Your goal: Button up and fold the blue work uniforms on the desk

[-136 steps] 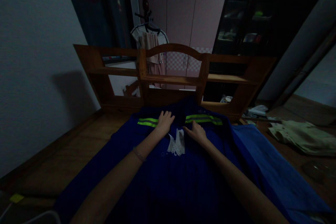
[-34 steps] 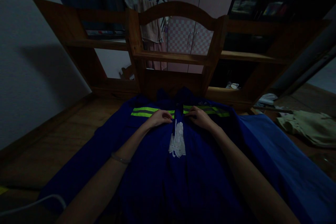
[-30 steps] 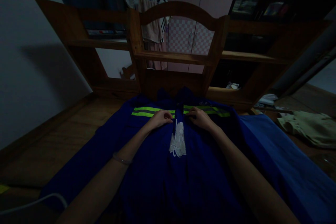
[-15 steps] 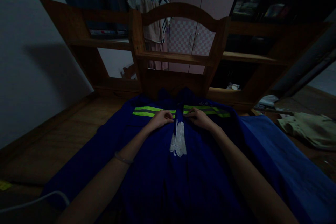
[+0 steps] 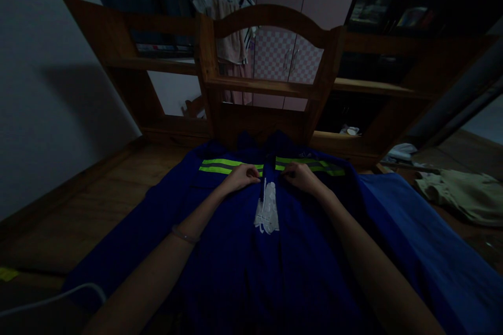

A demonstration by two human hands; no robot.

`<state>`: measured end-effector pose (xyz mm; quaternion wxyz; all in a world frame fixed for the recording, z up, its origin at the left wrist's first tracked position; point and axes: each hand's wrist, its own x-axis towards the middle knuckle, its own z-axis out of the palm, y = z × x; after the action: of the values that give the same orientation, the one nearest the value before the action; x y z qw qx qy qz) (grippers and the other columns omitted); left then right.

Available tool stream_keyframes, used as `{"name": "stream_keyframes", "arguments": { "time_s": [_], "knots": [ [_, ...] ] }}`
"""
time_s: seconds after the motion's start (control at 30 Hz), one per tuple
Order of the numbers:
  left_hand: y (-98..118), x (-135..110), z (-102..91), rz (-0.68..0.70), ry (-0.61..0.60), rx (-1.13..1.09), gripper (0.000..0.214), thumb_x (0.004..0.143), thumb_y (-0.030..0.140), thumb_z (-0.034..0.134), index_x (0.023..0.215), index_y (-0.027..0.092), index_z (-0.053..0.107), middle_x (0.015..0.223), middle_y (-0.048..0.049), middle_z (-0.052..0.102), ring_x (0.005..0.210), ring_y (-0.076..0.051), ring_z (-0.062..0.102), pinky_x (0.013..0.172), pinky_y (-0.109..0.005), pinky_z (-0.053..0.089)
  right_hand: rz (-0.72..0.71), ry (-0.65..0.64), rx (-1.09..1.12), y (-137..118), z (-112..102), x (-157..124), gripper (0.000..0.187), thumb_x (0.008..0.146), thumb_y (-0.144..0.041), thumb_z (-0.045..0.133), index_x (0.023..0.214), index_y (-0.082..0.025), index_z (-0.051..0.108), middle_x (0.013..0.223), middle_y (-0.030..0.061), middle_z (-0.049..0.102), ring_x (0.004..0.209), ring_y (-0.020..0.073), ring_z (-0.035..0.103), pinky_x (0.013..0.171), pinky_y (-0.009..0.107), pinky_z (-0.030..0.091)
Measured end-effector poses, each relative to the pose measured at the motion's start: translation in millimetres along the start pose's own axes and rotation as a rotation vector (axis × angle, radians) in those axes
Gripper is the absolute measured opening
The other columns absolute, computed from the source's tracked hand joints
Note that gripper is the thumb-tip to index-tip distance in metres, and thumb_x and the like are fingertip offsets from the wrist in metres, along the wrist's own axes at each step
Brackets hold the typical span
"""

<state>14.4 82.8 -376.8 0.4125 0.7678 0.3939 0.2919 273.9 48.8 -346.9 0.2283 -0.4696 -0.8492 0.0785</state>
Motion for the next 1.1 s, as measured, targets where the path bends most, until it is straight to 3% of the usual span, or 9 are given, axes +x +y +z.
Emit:
{"name": "stream_keyframes", "arguments": {
  "time_s": [0.27, 0.53, 0.73, 0.83, 0.93, 1.03, 1.1],
  "knots": [
    [3.3, -2.0, 3.2, 0.001, 0.060, 0.013, 0.020, 0.071, 0.032, 0.068, 0.080, 0.014, 0.065, 0.076, -0.0031, 0.067, 0.072, -0.015, 0.063, 0.066, -0.023, 0.046, 0.006, -0.020, -0.059, -1.1, 5.6, 1.7, 0.026, 0.081, -0.015, 0.054, 0.097, -0.022, 0.073, 0.097, 0.0072, 0.063, 0.084, 0.0181, 0.060, 0.079, 0.030, 0.046],
    [-0.6, 0.2, -0.2, -0.011, -0.040, -0.039, 0.020, 0.067, 0.026, 0.071, 0.081, 0.013, 0.067, 0.077, -0.0036, 0.069, 0.073, -0.015, 0.063, 0.068, -0.024, 0.047, 0.016, -0.041, -0.017, 0.9, 7.7, -1.5, 0.030, 0.083, -0.017, 0.055, 0.109, -0.020, 0.070, 0.099, 0.0105, 0.059, 0.088, 0.0193, 0.056, 0.084, 0.033, 0.044],
    [2.8, 2.6, 5.2, -0.132, 0.176, -0.016, 0.012, 0.066, 0.019, 0.070, 0.076, 0.014, 0.067, 0.070, -0.0029, 0.068, 0.066, -0.016, 0.063, 0.062, -0.025, 0.047, 0.190, -0.098, 0.466, 14.1, -0.8, -4.8, 0.037, 0.085, -0.029, 0.056, 0.121, -0.022, 0.061, 0.104, 0.0052, 0.064, 0.092, 0.0175, 0.058, 0.089, 0.034, 0.044],
    [21.2, 7.8, -1.4, -0.137, 0.257, -0.028, 0.013, 0.071, 0.022, 0.066, 0.081, 0.013, 0.066, 0.071, -0.0038, 0.068, 0.062, -0.015, 0.062, 0.060, -0.025, 0.047, 0.328, -0.093, 0.754, 15.7, -5.1, -7.1, 0.046, 0.083, -0.032, 0.059, 0.128, -0.024, 0.055, 0.110, 0.0032, 0.065, 0.094, 0.0170, 0.059, 0.091, 0.035, 0.045],
    [46.1, 15.5, -3.7, -0.043, 0.355, -0.017, 0.013, 0.072, 0.023, 0.067, 0.082, 0.015, 0.066, 0.077, -0.0043, 0.069, 0.071, -0.015, 0.063, 0.068, -0.026, 0.048, 0.392, -0.059, 0.986, 8.6, -9.7, -8.1, 0.053, 0.081, -0.033, 0.060, 0.133, -0.023, 0.050, 0.115, 0.0039, 0.064, 0.095, 0.0167, 0.060, 0.090, 0.034, 0.046],
    [58.8, 22.7, 9.6, -0.013, 0.427, -0.051, 0.012, 0.071, 0.022, 0.068, 0.081, 0.016, 0.066, 0.081, -0.0046, 0.069, 0.077, -0.016, 0.064, 0.073, -0.027, 0.049, 0.386, -0.020, 1.126, -2.6, -15.1, -7.0, 0.055, 0.080, -0.034, 0.063, 0.133, -0.024, 0.050, 0.119, 0.0041, 0.063, 0.101, 0.0172, 0.060, 0.093, 0.033, 0.045],
    [54.7, 25.3, 23.5, -0.055, 0.451, -0.115, 0.012, 0.069, 0.021, 0.070, 0.079, 0.016, 0.067, 0.082, -0.0049, 0.070, 0.079, -0.017, 0.064, 0.075, -0.027, 0.049, 0.354, -0.019, 1.192, -9.1, -17.2, -6.1, 0.054, 0.080, -0.035, 0.063, 0.131, -0.026, 0.051, 0.117, 0.0038, 0.064, 0.105, 0.0174, 0.059, 0.095, 0.033, 0.044]
  ]
}}
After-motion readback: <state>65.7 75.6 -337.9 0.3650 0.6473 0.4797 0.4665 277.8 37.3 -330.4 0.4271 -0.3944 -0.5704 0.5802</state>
